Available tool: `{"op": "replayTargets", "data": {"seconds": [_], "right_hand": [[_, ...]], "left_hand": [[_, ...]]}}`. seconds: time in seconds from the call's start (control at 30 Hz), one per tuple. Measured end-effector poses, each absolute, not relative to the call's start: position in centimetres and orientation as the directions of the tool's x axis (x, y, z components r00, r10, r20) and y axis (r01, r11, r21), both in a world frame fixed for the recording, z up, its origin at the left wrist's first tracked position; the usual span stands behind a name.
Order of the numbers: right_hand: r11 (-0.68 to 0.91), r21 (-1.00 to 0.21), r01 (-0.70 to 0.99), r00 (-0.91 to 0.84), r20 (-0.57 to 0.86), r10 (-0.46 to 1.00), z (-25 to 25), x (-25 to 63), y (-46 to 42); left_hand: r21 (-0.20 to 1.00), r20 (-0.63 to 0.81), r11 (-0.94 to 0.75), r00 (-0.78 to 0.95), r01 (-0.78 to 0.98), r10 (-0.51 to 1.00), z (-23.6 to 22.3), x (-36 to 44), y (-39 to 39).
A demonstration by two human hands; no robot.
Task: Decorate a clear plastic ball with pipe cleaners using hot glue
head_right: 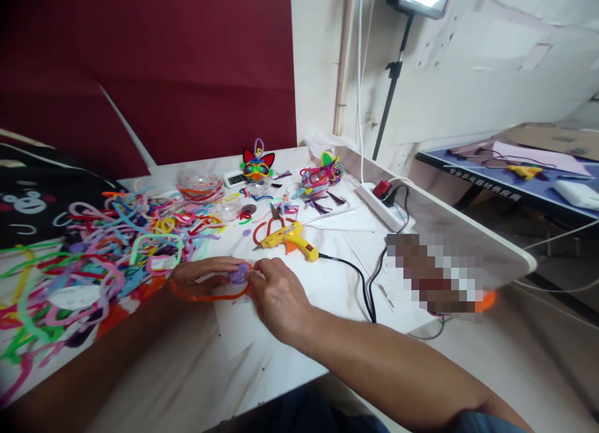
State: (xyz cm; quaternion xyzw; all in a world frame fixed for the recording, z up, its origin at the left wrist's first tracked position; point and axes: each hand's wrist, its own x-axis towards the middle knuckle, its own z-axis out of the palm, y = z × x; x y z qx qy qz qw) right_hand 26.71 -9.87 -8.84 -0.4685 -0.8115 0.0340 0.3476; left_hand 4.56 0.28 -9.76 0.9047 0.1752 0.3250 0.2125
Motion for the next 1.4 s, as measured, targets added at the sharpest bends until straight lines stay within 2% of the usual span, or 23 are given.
{"op": "replayTargets", "data": {"seconds": [0.1,0.4,0.6,0.73,0.83,1.0,1.17,1.4], "right_hand": [[0.578,-0.381,0.722,-0.333,0.541,0.773,-8.9,27.0,-9.6],[0.728,-0.387,0.566,-0.445,0.599,0.665,-8.3,28.5,-8.4],[0.74,-0.39,0.548,-0.443,0.615,0.652,-8.0,28.8,-8.3],[0.724,-0.392,0.568,-0.429,0.61,0.667,-8.0,28.6,-8.9],[0.689,-0.371,0.622,-0.402,0.605,0.688,-8.1,28.5,-9.3],[0.672,-0.315,0.67,-0.39,0.621,0.68,-8.1,28.0,-10.0],[0.671,-0.264,0.693,-0.391,0.644,0.658,-7.9,27.6,-10.5],[0.669,-0.169,0.724,-0.415,0.668,0.618,-7.9,27.3,-10.9]], "left_hand": [[0.472,0.545,-0.861,0.706,0.189,0.453,-9.7,4.8,-0.3],[0.395,0.557,-0.842,0.633,0.368,0.538,-8.0,6.0,-3.6],[0.21,0.614,-0.928,0.697,0.308,0.37,-9.0,5.9,-2.6],[0.128,0.674,-0.962,0.691,0.24,0.262,-10.0,5.6,-1.8],[0.119,0.663,-0.964,0.703,0.238,0.256,-10.3,5.4,-1.8],[0.189,0.617,-0.944,0.716,0.269,0.327,-10.0,5.4,-2.4],[0.136,0.594,-0.971,0.768,0.196,0.239,-10.1,5.6,-2.0],[0.062,0.561,-0.979,0.805,0.195,0.196,-11.0,5.3,-1.7]]}}
